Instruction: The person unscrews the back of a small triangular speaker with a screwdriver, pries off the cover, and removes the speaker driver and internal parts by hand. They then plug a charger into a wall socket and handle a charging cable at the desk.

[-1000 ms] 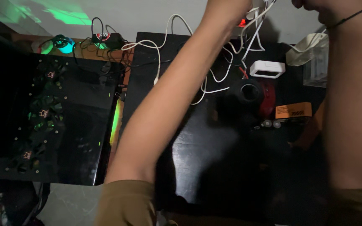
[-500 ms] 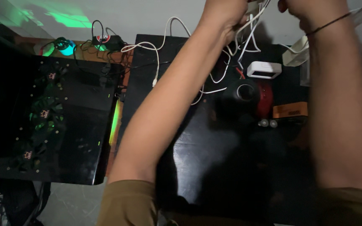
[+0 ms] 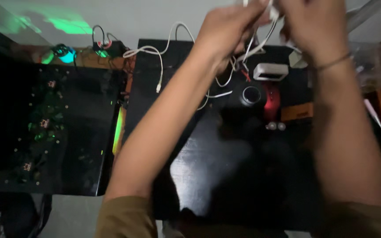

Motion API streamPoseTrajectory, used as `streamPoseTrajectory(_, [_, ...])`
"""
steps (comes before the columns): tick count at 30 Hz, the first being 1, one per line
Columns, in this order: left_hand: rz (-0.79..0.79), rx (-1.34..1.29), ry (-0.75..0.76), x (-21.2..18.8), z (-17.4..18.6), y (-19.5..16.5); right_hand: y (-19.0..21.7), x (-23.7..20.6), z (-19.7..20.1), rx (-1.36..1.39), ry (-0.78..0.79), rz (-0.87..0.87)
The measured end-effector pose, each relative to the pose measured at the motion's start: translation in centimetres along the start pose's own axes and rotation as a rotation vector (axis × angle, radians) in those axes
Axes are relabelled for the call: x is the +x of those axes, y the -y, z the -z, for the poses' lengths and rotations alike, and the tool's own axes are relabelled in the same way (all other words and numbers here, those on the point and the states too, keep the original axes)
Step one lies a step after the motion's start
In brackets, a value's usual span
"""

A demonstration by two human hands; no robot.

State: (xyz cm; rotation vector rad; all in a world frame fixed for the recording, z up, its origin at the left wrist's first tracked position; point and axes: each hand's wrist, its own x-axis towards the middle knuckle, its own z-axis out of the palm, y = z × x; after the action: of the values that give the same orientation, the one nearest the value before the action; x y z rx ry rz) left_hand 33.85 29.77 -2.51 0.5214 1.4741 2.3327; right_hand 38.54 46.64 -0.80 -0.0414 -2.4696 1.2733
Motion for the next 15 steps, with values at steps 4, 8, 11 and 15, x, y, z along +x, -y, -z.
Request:
streamPoseTrajectory(4, [0.073,0.127,-0.075,-6.6,-0.6,0.9,0.2,-6.0,0.3,0.025,0.027,0.052])
streamPoseTrajectory(8, [0.005,0.07,-0.061,-13.9,-0.6,2.8,1.2,-13.3,-0.1,0.06,0.037,0.089])
streamPoseTrajectory(11, [0.029,0.064,-0.125,-19.1,-0.9,4.7,2.3,-18.7,-0.7,0.138,0.069,0.144])
streamPoseTrajectory(15, [-0.04,0.077,-0.076,-26.6,-0.4,6.1,3.1,-23.5,-0.2,-0.116,0.165,0.351])
